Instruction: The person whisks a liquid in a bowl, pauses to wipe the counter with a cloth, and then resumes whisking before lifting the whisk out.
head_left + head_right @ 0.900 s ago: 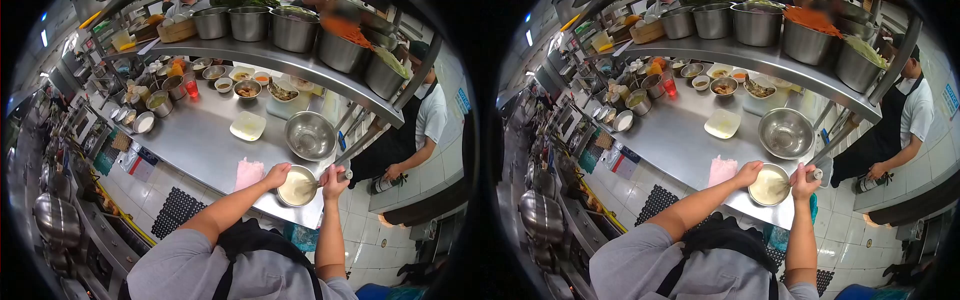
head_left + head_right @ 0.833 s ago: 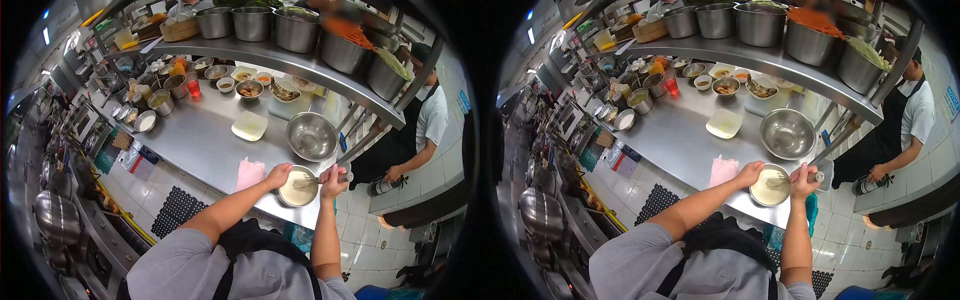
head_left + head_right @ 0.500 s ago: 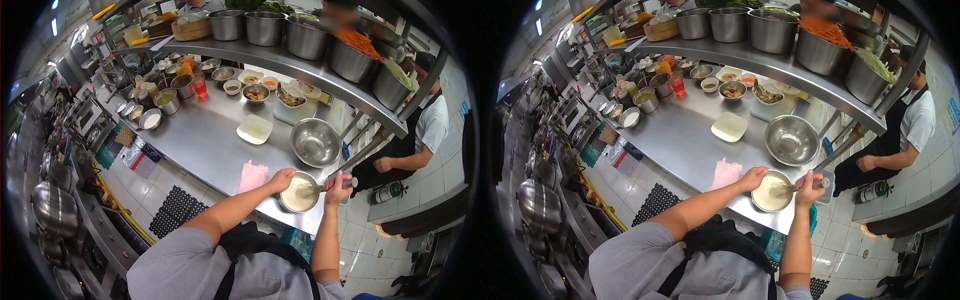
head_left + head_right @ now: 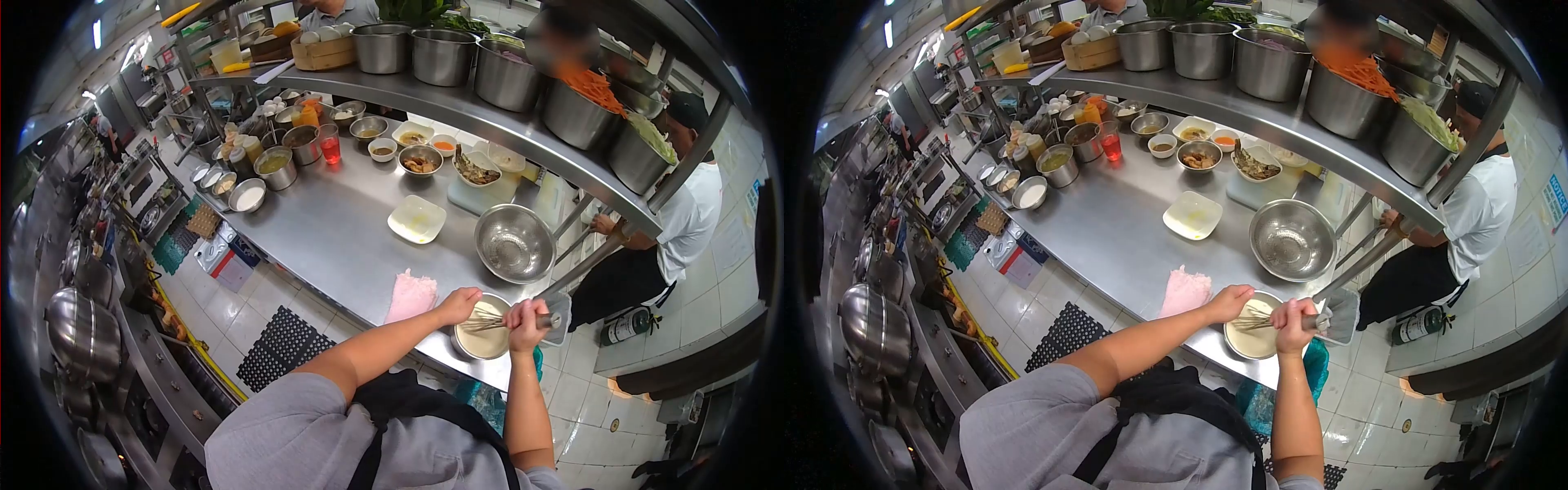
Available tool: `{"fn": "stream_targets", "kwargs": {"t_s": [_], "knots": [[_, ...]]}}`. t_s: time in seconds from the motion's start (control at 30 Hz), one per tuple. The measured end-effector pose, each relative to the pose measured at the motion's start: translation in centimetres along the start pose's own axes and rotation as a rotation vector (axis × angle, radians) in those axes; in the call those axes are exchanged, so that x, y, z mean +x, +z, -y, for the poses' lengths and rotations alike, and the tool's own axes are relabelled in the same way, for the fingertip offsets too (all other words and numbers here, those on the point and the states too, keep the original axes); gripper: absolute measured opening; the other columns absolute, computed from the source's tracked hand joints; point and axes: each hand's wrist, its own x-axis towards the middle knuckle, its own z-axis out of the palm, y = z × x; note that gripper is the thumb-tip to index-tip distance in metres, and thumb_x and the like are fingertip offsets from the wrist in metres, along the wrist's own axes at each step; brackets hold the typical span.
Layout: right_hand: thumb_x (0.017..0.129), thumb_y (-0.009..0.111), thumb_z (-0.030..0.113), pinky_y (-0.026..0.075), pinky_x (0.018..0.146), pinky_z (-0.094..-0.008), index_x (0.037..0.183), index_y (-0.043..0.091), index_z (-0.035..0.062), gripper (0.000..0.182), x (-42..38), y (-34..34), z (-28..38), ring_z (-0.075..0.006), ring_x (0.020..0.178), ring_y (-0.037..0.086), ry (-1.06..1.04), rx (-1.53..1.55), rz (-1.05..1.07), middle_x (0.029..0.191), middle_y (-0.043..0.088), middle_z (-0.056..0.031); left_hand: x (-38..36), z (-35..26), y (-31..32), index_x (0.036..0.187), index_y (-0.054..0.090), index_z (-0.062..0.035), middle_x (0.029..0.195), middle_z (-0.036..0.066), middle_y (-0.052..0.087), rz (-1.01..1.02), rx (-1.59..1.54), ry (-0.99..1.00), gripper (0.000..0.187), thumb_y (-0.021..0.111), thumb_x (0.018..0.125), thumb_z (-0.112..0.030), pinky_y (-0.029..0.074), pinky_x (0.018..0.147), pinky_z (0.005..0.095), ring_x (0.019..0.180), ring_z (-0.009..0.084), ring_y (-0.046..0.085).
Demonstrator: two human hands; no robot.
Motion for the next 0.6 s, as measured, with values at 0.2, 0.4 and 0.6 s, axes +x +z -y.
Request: {"fn": "stream_targets", "kwargs": {"t_s": [0.2, 0.4, 0.6], "knots": [[0.096, 0.053, 0.009, 0.039, 0.041, -0.0295, 0.073, 0.038, 0.0082, 0.027, 2.2, -1.1, 2.4, -0.0121, 0.04, 0.039, 0.02, -0.255, 0.007, 0.05, 0.039, -0.0028, -0.1, 0.1, 0.0, 0.104, 0.063, 0.0003, 0.087, 0.011, 0.068, 0.047, -0.057, -0.02, 0.031, 0.046, 0.102, -0.026, 0.048, 0.08, 0.0331, 0.082, 0.017, 0.059], [0.098, 0.048, 0.015, 0.034, 0.037, -0.0302, 0.072, 0.037, 0.0089, 0.029, 0.3, -0.2, 0.7, -0.0114, 0.037, 0.032, 0.022, 0.051, 0.031, 0.049, 0.037, -0.0025, 0.1, 0.6, 0.0, 0.105, 0.063, -0.0002, 0.088, 0.009, 0.069, 0.011, -0.04, 0.011, 0.03, 0.047, 0.102, -0.025, 0.049, 0.079, 0.0327, 0.08, 0.0151, 0.06], [0.095, 0.052, 0.008, 0.033, 0.035, -0.0285, 0.071, 0.036, 0.0091, 0.029, 2.5, -0.5, 2.4, -0.0119, 0.036, 0.035, -0.076, -0.2, -0.132, 0.048, 0.037, -0.0022, -0.1, 0.0, 0.7, 0.095, 0.061, 0.0015, 0.086, 0.021, 0.066, -0.012, -0.128, -0.006, 0.031, 0.046, 0.1, -0.025, 0.048, 0.077, 0.0397, 0.079, 0.0304, 0.061]]}}
